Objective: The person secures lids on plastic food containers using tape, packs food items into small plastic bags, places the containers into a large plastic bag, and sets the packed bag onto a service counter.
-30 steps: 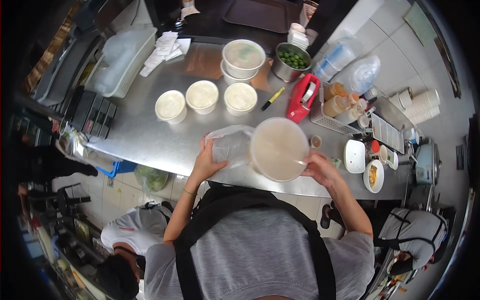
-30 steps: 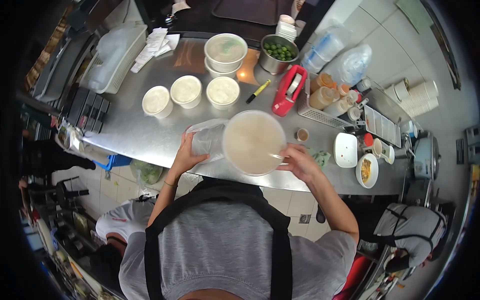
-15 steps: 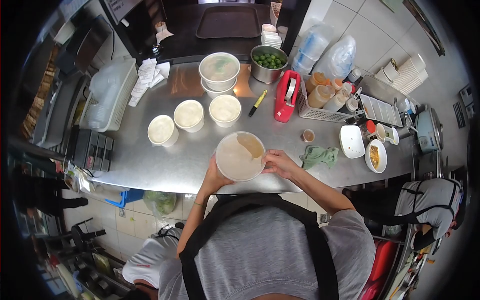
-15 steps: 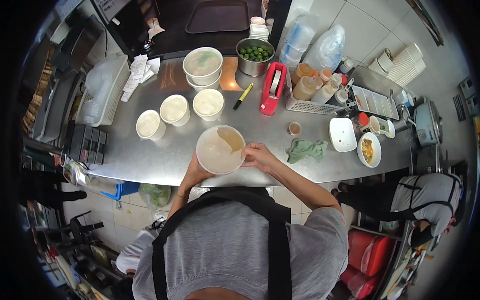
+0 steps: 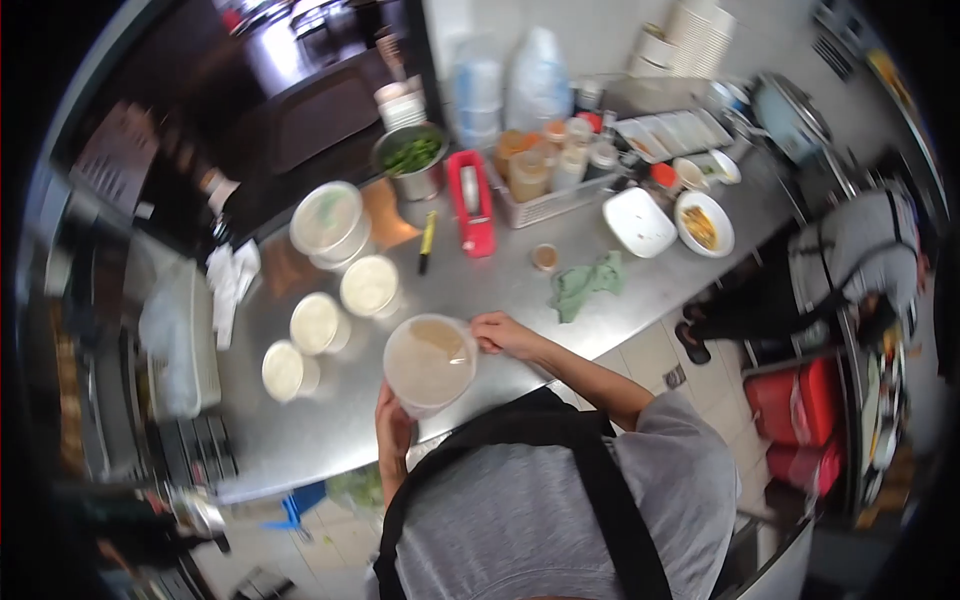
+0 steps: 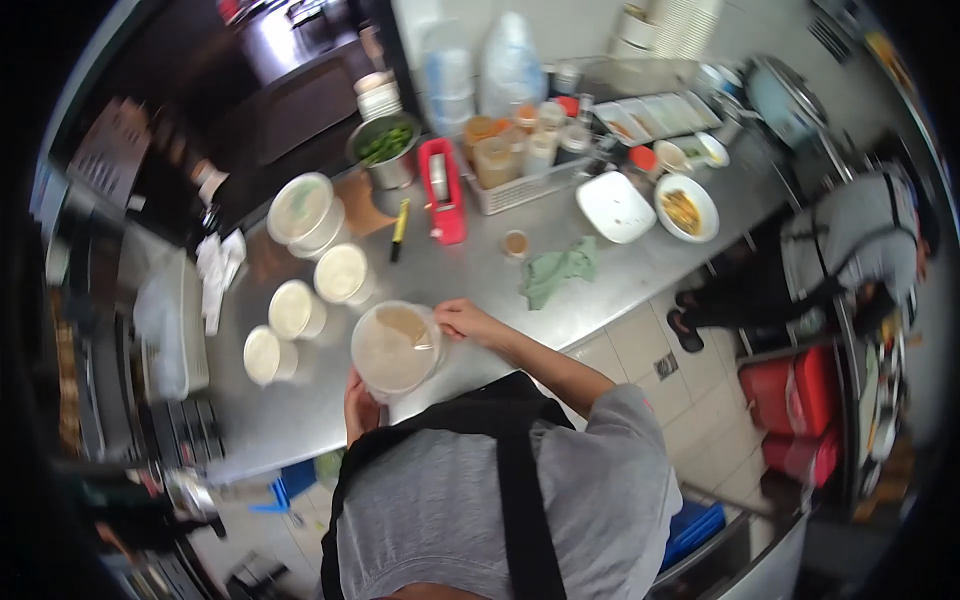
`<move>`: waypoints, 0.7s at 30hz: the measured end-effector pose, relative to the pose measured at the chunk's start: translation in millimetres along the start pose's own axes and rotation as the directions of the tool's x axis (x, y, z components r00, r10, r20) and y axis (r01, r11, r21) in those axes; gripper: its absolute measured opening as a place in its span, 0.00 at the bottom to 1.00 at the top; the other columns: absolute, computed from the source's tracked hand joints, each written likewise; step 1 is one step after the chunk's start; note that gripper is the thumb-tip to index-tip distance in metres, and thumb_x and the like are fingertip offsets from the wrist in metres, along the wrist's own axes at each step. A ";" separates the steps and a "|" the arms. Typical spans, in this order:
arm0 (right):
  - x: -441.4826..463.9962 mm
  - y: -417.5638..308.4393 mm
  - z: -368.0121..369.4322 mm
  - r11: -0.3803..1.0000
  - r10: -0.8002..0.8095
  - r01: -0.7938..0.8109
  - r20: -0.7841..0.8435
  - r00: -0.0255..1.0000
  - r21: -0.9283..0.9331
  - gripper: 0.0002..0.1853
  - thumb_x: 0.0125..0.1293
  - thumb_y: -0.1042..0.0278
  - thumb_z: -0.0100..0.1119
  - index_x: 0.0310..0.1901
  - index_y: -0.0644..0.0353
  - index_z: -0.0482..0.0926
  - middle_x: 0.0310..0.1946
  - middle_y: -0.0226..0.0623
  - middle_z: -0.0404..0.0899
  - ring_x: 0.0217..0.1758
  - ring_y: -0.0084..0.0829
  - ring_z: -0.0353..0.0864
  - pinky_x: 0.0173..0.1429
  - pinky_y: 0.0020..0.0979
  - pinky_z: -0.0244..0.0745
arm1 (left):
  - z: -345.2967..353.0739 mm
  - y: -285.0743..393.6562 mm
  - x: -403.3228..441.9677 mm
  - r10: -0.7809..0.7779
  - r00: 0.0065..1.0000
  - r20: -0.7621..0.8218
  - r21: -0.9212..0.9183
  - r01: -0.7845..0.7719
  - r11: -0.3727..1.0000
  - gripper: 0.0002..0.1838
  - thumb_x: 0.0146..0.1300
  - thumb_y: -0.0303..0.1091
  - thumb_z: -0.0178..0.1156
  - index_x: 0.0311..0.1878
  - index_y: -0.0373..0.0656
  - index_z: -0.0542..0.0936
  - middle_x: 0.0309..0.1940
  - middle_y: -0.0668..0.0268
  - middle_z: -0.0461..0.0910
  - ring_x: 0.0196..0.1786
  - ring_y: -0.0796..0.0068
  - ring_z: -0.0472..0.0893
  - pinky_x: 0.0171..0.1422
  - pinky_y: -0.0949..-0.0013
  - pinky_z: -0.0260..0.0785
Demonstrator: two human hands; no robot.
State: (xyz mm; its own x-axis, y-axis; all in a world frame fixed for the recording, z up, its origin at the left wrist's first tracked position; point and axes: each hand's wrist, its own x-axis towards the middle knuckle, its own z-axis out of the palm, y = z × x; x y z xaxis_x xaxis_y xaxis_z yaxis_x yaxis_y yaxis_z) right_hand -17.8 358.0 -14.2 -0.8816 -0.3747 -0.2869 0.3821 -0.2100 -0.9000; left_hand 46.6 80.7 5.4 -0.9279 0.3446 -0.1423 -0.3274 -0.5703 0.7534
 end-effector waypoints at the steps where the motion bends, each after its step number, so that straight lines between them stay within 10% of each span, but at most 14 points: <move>1: -1.4 -2.0 0.1 0.999 -0.028 0.029 -0.053 0.998 0.018 0.10 0.60 0.68 0.49 0.23 0.61 0.72 0.15 0.29 0.69 0.14 0.20 0.66 0.19 0.24 0.62 | 0.3 -3.0 1.7 -0.007 0.992 -0.124 -0.033 0.003 0.999 0.31 0.60 0.29 0.48 0.67 0.37 0.54 0.63 0.58 0.63 0.62 0.66 0.67 0.64 0.63 0.61; 4: -2.9 -4.7 11.0 0.968 0.075 -0.061 -0.051 0.996 0.244 0.08 0.59 0.69 0.50 0.27 0.62 0.75 0.15 0.27 0.68 0.17 0.19 0.68 0.20 0.23 0.64 | -5.3 -3.2 13.3 0.006 0.909 -0.416 0.065 0.023 0.998 0.24 0.61 0.30 0.51 0.61 0.36 0.64 0.57 0.56 0.69 0.57 0.66 0.72 0.60 0.63 0.65; 6: -2.8 -14.1 23.4 0.981 -0.158 0.125 -0.234 0.959 -0.148 0.06 0.57 0.69 0.52 0.30 0.61 0.77 0.17 0.27 0.70 0.20 0.20 0.70 0.22 0.23 0.65 | -41.4 -4.7 30.2 -0.061 0.928 -0.368 0.105 0.107 0.989 0.18 0.61 0.30 0.53 0.54 0.38 0.68 0.49 0.58 0.74 0.50 0.66 0.76 0.52 0.63 0.69; 8: 18.6 -3.2 10.5 0.975 -0.180 0.153 -0.169 0.969 -0.159 0.10 0.55 0.69 0.54 0.39 0.59 0.78 0.22 0.27 0.73 0.23 0.21 0.71 0.23 0.24 0.67 | -59.0 11.3 47.7 -0.124 0.932 -0.342 0.143 0.182 0.973 0.12 0.61 0.30 0.54 0.48 0.39 0.73 0.41 0.61 0.79 0.42 0.66 0.79 0.44 0.63 0.73; 10: 30.5 -4.6 1.4 0.908 -0.182 0.160 -0.022 0.983 -0.388 0.12 0.56 0.68 0.54 0.42 0.57 0.79 0.25 0.29 0.76 0.23 0.21 0.72 0.25 0.26 0.69 | -52.9 29.6 64.1 0.151 0.910 -0.386 0.765 0.224 0.603 0.05 0.61 0.33 0.55 0.37 0.42 0.75 0.24 0.64 0.80 0.28 0.64 0.80 0.30 0.61 0.69; 11: 37.2 -4.0 -1.5 0.909 -0.191 0.165 -0.032 0.981 -0.382 0.12 0.56 0.68 0.54 0.42 0.57 0.79 0.25 0.29 0.76 0.23 0.21 0.72 0.25 0.26 0.69 | -35.0 36.4 67.4 0.148 0.915 -0.376 0.773 0.221 0.595 0.05 0.61 0.33 0.55 0.37 0.42 0.75 0.24 0.64 0.80 0.28 0.64 0.80 0.30 0.61 0.69; 12: 44.1 -4.4 -3.7 0.899 -0.186 0.168 -0.004 0.983 -0.403 0.12 0.55 0.69 0.54 0.41 0.58 0.79 0.25 0.30 0.77 0.24 0.21 0.73 0.25 0.27 0.69 | -4.1 43.8 68.4 0.380 0.897 -0.225 0.961 0.141 0.238 0.05 0.61 0.34 0.56 0.35 0.43 0.74 0.19 0.62 0.77 0.24 0.62 0.78 0.26 0.60 0.66; 13: 49.5 -5.3 -3.8 0.889 -0.177 0.172 0.026 0.984 -0.425 0.11 0.55 0.69 0.55 0.40 0.58 0.80 0.26 0.30 0.78 0.25 0.22 0.73 0.26 0.27 0.69 | 25.6 49.4 69.2 0.528 0.849 0.006 0.981 0.097 -0.168 0.06 0.60 0.35 0.56 0.33 0.44 0.74 0.15 0.61 0.75 0.19 0.60 0.76 0.23 0.59 0.63; 16: 52.0 -9.2 15.1 0.844 -0.375 0.330 -0.026 0.927 -0.422 0.08 0.61 0.68 0.54 0.39 0.60 0.79 0.27 0.29 0.76 0.29 0.19 0.72 0.33 0.26 0.69 | 96.5 54.7 73.9 0.593 0.804 0.039 0.912 0.214 -0.351 0.08 0.58 0.36 0.58 0.32 0.44 0.73 0.17 0.56 0.74 0.21 0.57 0.75 0.25 0.59 0.64; 20: 37.0 -16.7 17.9 0.915 -0.140 0.100 -0.077 0.987 -0.392 0.06 0.62 0.71 0.51 0.37 0.62 0.76 0.28 0.28 0.75 0.30 0.21 0.72 0.34 0.27 0.70 | 110.6 34.6 63.2 0.567 0.802 0.190 0.965 -0.047 -0.257 0.09 0.56 0.37 0.61 0.32 0.44 0.72 0.16 0.58 0.72 0.19 0.60 0.73 0.25 0.60 0.62; 21: 30.8 -13.6 21.5 0.749 -0.557 0.404 -0.170 0.813 -0.526 0.06 0.63 0.70 0.50 0.39 0.62 0.73 0.27 0.31 0.74 0.26 0.24 0.73 0.32 0.28 0.69 | 105.6 26.0 47.8 0.587 0.791 0.173 0.977 -0.062 -0.206 0.10 0.56 0.36 0.62 0.33 0.44 0.71 0.16 0.62 0.70 0.19 0.66 0.73 0.24 0.64 0.61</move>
State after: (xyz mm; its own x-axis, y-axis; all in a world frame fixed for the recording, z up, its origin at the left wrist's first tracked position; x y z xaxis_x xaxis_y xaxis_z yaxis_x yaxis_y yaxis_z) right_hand -44.3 329.8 -3.7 -0.9765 -0.0343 0.2129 -0.2157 0.1662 -0.9622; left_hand 12.6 161.0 86.0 -0.8951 0.0674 0.4407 0.2989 0.8242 0.4809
